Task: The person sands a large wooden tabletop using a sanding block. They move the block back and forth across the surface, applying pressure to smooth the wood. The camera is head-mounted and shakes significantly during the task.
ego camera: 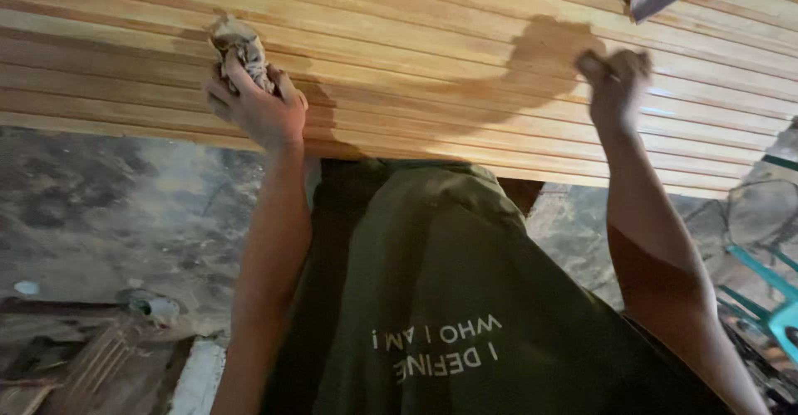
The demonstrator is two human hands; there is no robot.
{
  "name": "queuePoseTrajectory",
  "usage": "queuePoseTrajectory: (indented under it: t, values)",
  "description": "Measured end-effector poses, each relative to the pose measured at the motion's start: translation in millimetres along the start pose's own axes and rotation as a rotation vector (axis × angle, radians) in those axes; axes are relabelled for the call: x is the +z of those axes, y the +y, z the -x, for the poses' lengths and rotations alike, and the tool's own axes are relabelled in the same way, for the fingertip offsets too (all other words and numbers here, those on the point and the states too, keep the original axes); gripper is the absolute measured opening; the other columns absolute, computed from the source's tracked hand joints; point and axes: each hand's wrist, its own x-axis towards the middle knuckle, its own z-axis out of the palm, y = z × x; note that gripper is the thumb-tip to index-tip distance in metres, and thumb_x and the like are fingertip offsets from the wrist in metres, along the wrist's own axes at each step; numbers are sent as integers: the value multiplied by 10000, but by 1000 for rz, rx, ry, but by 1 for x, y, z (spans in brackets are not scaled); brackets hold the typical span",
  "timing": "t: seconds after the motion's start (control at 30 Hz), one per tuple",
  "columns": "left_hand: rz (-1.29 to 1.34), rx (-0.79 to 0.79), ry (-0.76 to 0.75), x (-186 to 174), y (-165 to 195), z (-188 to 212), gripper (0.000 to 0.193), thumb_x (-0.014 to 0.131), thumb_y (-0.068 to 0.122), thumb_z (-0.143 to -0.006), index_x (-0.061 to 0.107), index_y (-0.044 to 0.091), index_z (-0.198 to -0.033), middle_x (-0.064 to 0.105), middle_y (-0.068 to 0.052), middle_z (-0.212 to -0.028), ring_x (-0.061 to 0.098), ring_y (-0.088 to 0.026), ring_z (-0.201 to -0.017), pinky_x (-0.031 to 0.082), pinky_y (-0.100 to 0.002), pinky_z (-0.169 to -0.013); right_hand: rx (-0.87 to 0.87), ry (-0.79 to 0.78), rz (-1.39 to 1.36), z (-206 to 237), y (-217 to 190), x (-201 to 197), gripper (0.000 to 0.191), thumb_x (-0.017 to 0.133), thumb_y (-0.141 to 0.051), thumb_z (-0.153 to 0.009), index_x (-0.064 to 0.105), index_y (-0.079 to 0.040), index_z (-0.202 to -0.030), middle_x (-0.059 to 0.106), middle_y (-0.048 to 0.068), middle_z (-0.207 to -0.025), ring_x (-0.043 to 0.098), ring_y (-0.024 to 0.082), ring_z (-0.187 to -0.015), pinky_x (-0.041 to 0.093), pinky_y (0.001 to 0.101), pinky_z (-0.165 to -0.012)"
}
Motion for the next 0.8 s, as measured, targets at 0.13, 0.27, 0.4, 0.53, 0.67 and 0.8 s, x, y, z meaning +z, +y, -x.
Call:
queuePoseTrajectory:
  t: [0.13,0.27,0.4,0.53,0.67,0.8]
  values:
    - [27,42,35,3,1,2,570,717,329,-990,471,70,-1434,451,-261,-1420,423,-521,-1316,391,-640,-1039,344,274,-408,48,9,4,338,752,6,-1027,471,-36,-844,467,58,-819,441,184,-820,449,387,-750]
    - [29,102,120,-9,-2,-29,550,674,329,-992,503,48,-1432,487,-217,-1406,524,-447,-1278,424,-621,-1090,471,367,-475,101,7,11,316,686,-8,-1038,449,-37,-832,450,11,-770,425,113,-732,439,340,-645]
    - [236,-80,96,-9,3,-81,476,565,367,-1069,508,14,-1384,525,-247,-1365,625,-356,-1203,568,-481,-967,627,341,-308,150,3,0,257,643,-25,-1061,483,-31,-860,478,11,-793,420,103,-699,402,305,-583]
    - [218,13,116,29,78,-60,316,547,315,-1095,585,80,-1301,623,-151,-1300,658,-265,-1157,574,-416,-971,686,460,-341,164,-14,-7,258,623,-15,-1098,491,-49,-878,514,31,-860,472,100,-722,451,288,-599]
    - [897,344,-432,66,222,67,143,574,190,-1125,646,122,-1229,688,-54,-1218,687,-172,-1044,578,-325,-927,857,524,-708,151,-31,-7,195,583,-78,-1075,491,-87,-903,580,26,-825,516,60,-572,434,264,-448]
    - [816,1204,-745,60,300,150,166,624,81,-978,719,153,-1094,726,-28,-1182,687,-172,-1032,580,-337,-913,656,595,-655,142,-29,-18,234,564,-46,-1152,512,-24,-925,634,68,-825,488,92,-591,442,291,-481]
